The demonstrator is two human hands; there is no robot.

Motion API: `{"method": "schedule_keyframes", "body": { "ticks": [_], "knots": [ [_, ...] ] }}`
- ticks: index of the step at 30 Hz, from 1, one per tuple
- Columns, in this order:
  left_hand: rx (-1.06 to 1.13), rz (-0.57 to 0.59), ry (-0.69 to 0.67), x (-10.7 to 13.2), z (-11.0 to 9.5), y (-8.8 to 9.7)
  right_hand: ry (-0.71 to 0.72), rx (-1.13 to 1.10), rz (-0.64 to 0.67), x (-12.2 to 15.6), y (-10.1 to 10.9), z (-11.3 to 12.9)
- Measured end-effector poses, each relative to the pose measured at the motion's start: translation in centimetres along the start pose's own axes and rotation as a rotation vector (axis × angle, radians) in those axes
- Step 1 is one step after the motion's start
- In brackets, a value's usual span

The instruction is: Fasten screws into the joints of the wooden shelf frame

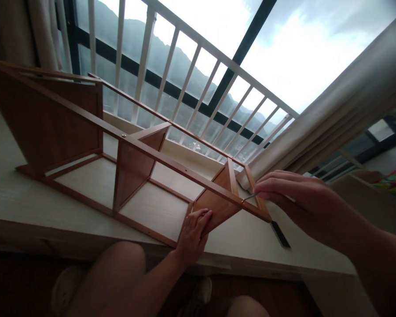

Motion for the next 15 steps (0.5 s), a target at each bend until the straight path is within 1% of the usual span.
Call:
{"method": "schedule_keyframes", "body": {
  "ticks": [5,8,12,15],
  "knots": [
    [-0.001,-0.003,0.002,0.0,0.0,0.0,0.054,-0.124,0.098,-1.0,0.2,-1.1],
    [-0.007,-0.001,-0.004,-0.1,-0.1,0.1,0.048,-0.116,0.133,-1.1,0.3,-1.8],
    [-0.006,0.011,0.007,-0.1,-0.1,0.1,-0.040,0.024,0.174,-0.9,0.2,-2.1],
    [0.004,0.017,0.013,-0.1,0.0,0.1,-0.168,0.031,0.219,-1.0,-0.4,-2.2]
  ]
}}
Point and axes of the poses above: each hand's wrist, its own x-axis away from the middle knuckle, its own y-axis out of the back of the hand, z = x × y, the point moved 7 cm from there along -x, towards the middle knuckle, and after that the axes turned 15 degrees about y, right-handed, at the moved point
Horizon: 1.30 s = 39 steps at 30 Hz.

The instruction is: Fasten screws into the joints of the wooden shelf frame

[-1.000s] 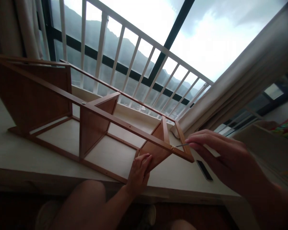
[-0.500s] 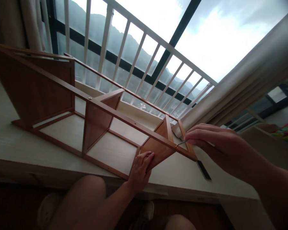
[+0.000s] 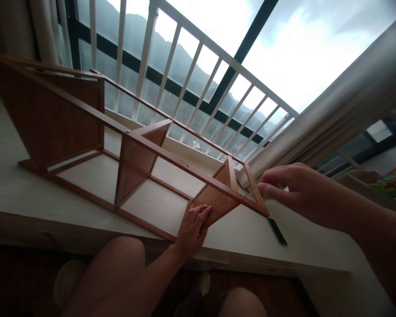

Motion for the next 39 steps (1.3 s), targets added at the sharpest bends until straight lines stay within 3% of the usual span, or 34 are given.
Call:
{"method": "schedule_keyframes", "body": {
  "ticks": [5,17,22,27,34,39],
  "knots": [
    [-0.003,-0.004,0.014,0.0,0.1,-0.1,-0.136,-0.032,0.023,-0.6,-0.3,0.0],
    [-0.019,-0.005,0.013,0.0,-0.1,0.1,-0.022,0.104,-0.075,-0.2,0.9,1.0],
    [-0.021,-0.002,0.010,0.0,-0.1,0.0,0.114,0.140,-0.119,-0.4,2.2,1.7],
    [-0.019,0.000,0.002,0.0,-0.2,0.0,0.252,0.163,-0.034,-0.3,2.7,2.2],
    [-0.021,-0.015,-0.011,-0.1,-0.2,0.0,0.279,0.252,0.185,-0.8,1.5,2.4],
    [-0.024,-0.025,-0.012,0.0,-0.1,0.0,0.263,0.242,0.220,-0.8,1.3,2.1]
  ]
}}
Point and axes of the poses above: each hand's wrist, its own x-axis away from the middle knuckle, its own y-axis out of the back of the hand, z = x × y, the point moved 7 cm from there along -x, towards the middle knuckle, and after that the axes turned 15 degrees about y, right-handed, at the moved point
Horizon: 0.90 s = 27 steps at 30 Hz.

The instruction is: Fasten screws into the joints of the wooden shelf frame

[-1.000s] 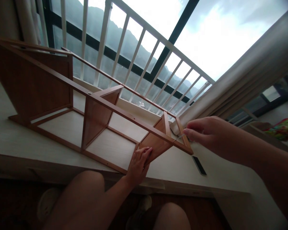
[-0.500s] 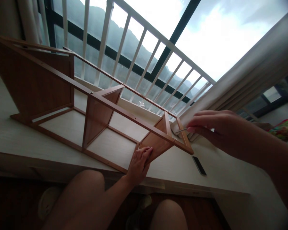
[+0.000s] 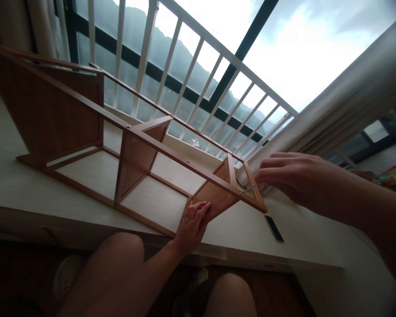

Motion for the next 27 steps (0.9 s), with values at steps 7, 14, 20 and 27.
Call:
{"method": "schedule_keyframes", "body": {
  "ticks": [7,14,20,27],
  "knots": [
    [0.005,-0.007,0.000,0.03,0.09,-0.03,0.005,0.001,0.004,-0.02,0.05,-0.25],
    [0.018,0.007,0.002,0.00,0.19,-0.14,0.059,-0.070,-0.008,0.04,-0.10,-0.12],
    [0.024,0.003,0.000,-0.03,0.08,-0.03,0.209,-0.075,-0.062,-0.28,0.18,-0.25],
    [0.022,0.012,-0.005,-0.09,0.03,0.04,-0.015,-0.067,-0.018,-0.82,-0.33,-0.66]
  ]
}}
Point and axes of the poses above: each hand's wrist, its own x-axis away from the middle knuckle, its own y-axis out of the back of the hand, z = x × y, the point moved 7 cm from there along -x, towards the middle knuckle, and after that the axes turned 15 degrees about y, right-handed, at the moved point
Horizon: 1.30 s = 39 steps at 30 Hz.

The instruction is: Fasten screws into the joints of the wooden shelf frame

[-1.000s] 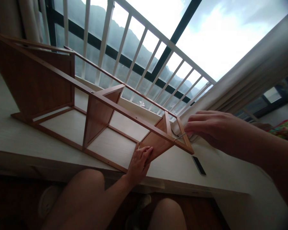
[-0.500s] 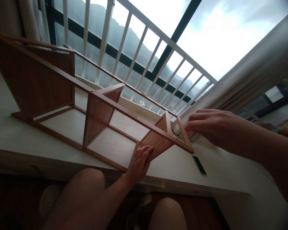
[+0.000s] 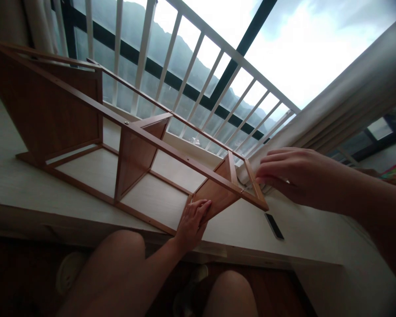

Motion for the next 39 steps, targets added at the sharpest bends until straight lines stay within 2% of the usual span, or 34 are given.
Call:
{"method": "schedule_keyframes", "body": {
  "ticks": [2,5,7,10,13,16,21,24,30,39],
  "knots": [
    [0.001,-0.006,0.002,0.0,0.0,0.0,-0.214,-0.005,0.064,0.0,-0.5,-0.7],
    [0.001,-0.009,0.011,0.0,0.1,0.0,-0.471,-0.175,0.153,0.2,-1.8,-1.3],
    [0.003,-0.007,0.012,0.0,0.1,-0.1,-0.571,-0.269,0.166,0.4,-2.3,-1.5],
    [0.008,0.001,0.008,0.0,0.1,-0.1,-0.611,-0.287,0.142,0.6,-2.3,-1.6],
    [0.008,0.010,0.005,0.0,0.0,-0.1,-0.546,-0.253,0.069,0.7,-1.5,-1.6],
    [0.010,0.005,0.004,0.0,0.0,0.0,-0.414,-0.201,0.002,0.8,-0.8,-1.3],
    [0.008,0.000,0.008,0.0,0.0,0.0,-0.193,-0.149,-0.047,1.5,-0.3,-0.7],
    [0.004,0.000,0.017,0.0,0.1,0.0,-0.100,-0.119,-0.025,1.6,0.0,-0.1],
    [-0.001,0.003,0.013,0.0,0.1,-0.1,-0.073,-0.015,0.079,1.0,-0.2,0.5],
    [0.007,0.000,0.006,-0.1,-0.1,0.0,-0.044,0.010,0.105,0.8,-0.4,0.2]
  ]
}}
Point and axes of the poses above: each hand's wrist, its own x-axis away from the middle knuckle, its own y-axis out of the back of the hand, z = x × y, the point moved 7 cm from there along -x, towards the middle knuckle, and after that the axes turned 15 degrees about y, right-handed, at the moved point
